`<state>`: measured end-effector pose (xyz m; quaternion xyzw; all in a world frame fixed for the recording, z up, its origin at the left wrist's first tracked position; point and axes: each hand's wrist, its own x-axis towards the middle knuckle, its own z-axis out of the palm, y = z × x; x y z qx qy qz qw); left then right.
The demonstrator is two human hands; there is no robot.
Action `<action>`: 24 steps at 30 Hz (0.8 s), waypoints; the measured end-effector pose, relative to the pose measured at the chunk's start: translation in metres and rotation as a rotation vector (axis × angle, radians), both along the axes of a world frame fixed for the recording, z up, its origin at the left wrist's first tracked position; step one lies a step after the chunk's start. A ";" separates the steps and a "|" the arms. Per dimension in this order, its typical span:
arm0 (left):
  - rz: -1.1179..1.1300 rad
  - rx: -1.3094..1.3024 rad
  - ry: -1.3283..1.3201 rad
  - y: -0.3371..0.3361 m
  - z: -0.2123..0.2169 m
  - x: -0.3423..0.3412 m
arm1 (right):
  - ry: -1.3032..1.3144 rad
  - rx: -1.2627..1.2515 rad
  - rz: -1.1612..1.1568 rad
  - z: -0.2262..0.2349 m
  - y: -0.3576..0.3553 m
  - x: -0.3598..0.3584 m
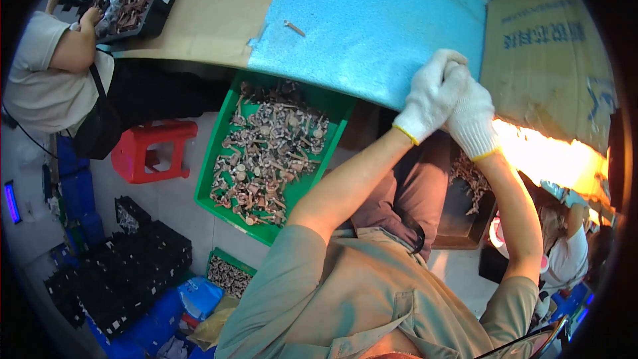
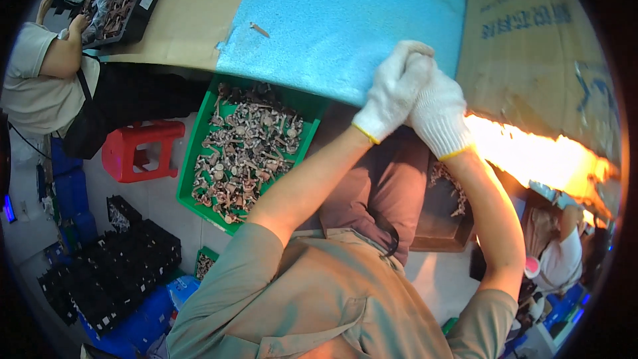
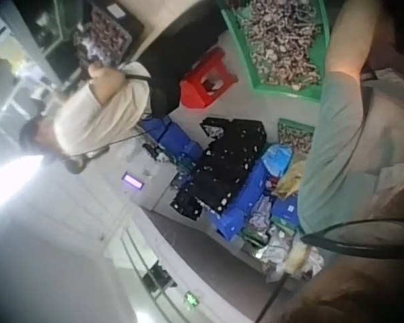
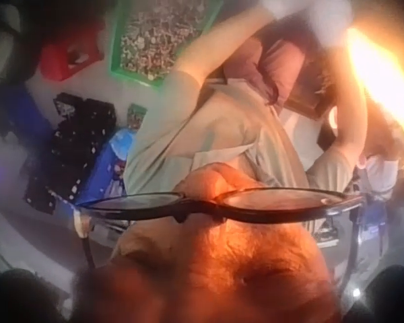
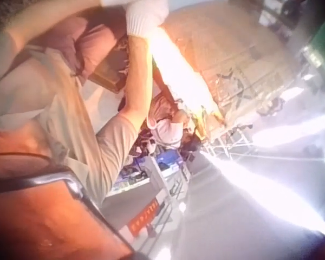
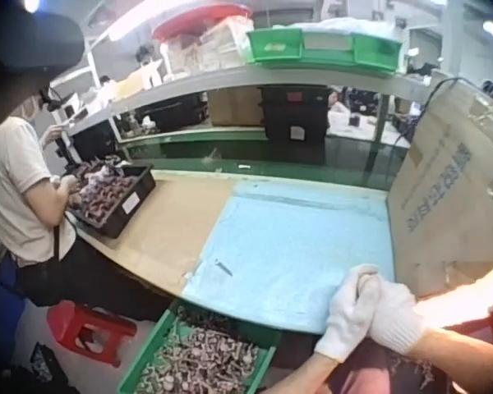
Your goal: The person inspects and sorts small plastic or rubber parts by hand, using a light box on a factory floor.
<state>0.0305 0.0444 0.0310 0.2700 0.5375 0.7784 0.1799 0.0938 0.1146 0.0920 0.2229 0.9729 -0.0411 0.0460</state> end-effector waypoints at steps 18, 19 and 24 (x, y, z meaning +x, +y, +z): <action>-0.021 -0.496 -0.131 -0.195 -0.035 0.053 | 0.257 -0.912 -0.065 -0.083 -0.110 0.049; 0.034 -0.724 0.234 -0.206 -0.038 0.051 | 0.116 -1.565 -0.487 -0.075 -0.117 0.048; 0.148 -0.738 0.094 -0.225 -0.049 0.002 | 0.226 -0.880 -0.052 -0.092 -0.094 0.086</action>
